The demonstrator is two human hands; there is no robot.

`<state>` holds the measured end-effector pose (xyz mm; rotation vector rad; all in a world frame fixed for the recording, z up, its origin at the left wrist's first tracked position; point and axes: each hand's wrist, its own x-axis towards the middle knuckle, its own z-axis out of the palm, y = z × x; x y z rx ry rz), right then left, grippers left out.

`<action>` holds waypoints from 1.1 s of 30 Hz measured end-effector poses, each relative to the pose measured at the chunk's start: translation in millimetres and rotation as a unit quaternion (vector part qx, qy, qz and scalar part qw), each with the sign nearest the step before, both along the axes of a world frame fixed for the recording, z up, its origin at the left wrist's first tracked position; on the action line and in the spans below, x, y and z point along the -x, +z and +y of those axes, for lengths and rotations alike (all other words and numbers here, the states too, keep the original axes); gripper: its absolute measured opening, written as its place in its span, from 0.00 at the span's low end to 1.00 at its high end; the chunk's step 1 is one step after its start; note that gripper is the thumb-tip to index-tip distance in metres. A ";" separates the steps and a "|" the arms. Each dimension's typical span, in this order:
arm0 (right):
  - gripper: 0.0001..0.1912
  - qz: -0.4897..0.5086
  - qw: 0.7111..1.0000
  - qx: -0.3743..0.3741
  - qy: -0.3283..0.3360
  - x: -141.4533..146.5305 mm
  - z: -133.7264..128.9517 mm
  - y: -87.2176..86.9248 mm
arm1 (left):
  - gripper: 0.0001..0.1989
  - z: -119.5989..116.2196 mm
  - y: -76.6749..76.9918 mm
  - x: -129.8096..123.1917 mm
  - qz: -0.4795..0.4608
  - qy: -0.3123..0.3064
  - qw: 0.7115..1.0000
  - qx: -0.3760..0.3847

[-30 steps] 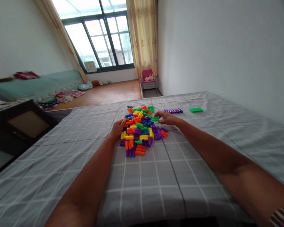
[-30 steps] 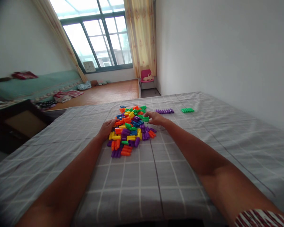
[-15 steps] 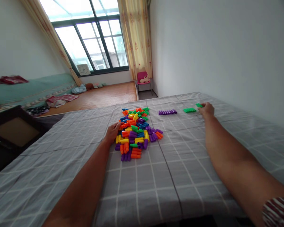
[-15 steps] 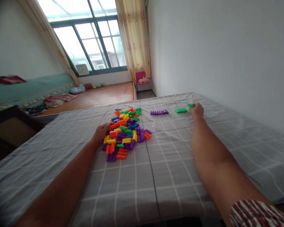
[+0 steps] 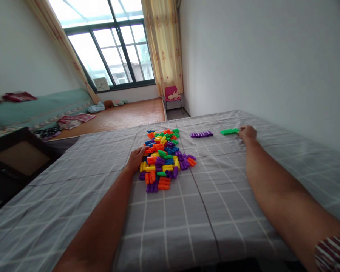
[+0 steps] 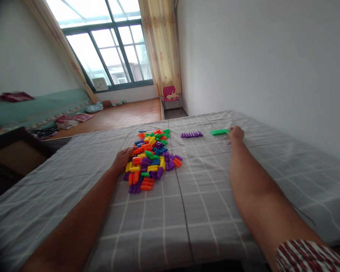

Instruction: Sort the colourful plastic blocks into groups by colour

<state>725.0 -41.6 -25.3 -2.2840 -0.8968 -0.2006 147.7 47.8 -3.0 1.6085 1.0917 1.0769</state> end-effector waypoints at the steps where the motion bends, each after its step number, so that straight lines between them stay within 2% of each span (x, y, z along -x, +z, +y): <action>1: 0.18 0.002 1.000 0.001 -0.003 4.9 -3.0 2.0 | 0.35 0.5 -0.4 0.2 0.002 0.002 1.000 0.000; 3: 0.19 0.006 1.000 -0.001 -0.013 16.2 -7.7 11.1 | 0.35 0.4 -0.7 0.0 0.005 0.008 1.000 -0.002; 6: 0.19 -0.021 0.998 -0.041 0.034 37.6 -3.8 36.8 | 0.34 -1.7 0.3 -1.4 0.005 0.011 1.000 -0.002; 9: 0.14 -0.035 0.989 -0.054 0.136 76.0 14.3 67.6 | 0.34 -4.8 2.7 -3.2 0.000 0.006 1.000 0.005; 11: 0.13 -0.032 0.969 -0.049 0.240 118.9 25.4 83.9 | 0.33 -6.7 4.7 -4.2 -0.002 0.005 1.000 0.006; 12: 0.15 -0.021 0.942 -0.044 0.332 145.3 28.2 89.6 | 0.33 -7.5 5.6 -4.5 -0.001 0.006 1.000 0.004; 14: 0.18 -0.016 0.862 -0.023 0.506 203.4 26.4 94.8 | 0.32 -8.7 7.0 -4.8 0.003 0.007 1.000 -0.004; 15: 0.19 -0.027 0.821 -0.021 0.570 232.4 22.2 94.3 | 0.32 -8.9 7.4 -4.8 0.006 0.005 1.000 -0.006; 17: 0.19 -0.057 0.757 -0.026 0.650 283.4 10.0 88.0 | 0.31 -8.7 7.3 -4.6 0.008 -0.001 1.000 -0.008; 19: 0.18 -0.089 0.729 -0.032 0.678 318.6 -2.4 77.2 | 0.31 -7.6 6.3 -4.1 0.008 -0.006 1.000 -0.006; 20: 0.17 -0.106 0.725 -0.030 0.680 329.2 -6.9 71.6 | 0.31 -6.9 5.6 -3.8 0.009 -0.006 1.000 -0.008; 22: 0.15 -0.126 0.728 -0.022 0.674 337.8 -10.7 62.2 | 0.31 -5.7 4.4 -3.0 0.014 -0.002 1.000 -0.018; 24: 0.13 -0.096 0.746 -0.031 0.658 334.1 -7.9 57.1 | 0.32 -5.1 3.9 -2.4 0.021 0.002 0.999 -0.026; 27: 0.13 0.046 0.772 -0.066 0.631 319.4 3.1 55.5 | 0.33 -5.7 4.4 -2.3 0.022 -0.002 1.000 -0.021; 31: 0.16 0.236 0.752 -0.084 0.610 298.5 20.2 56.0 | 0.34 -6.9 5.4 -3.4 0.009 -0.007 1.000 -0.014; 33: 0.19 0.303 0.755 -0.100 0.573 282.3 30.3 57.2 | 0.34 -6.1 4.8 -3.6 0.005 -0.005 1.000 -0.010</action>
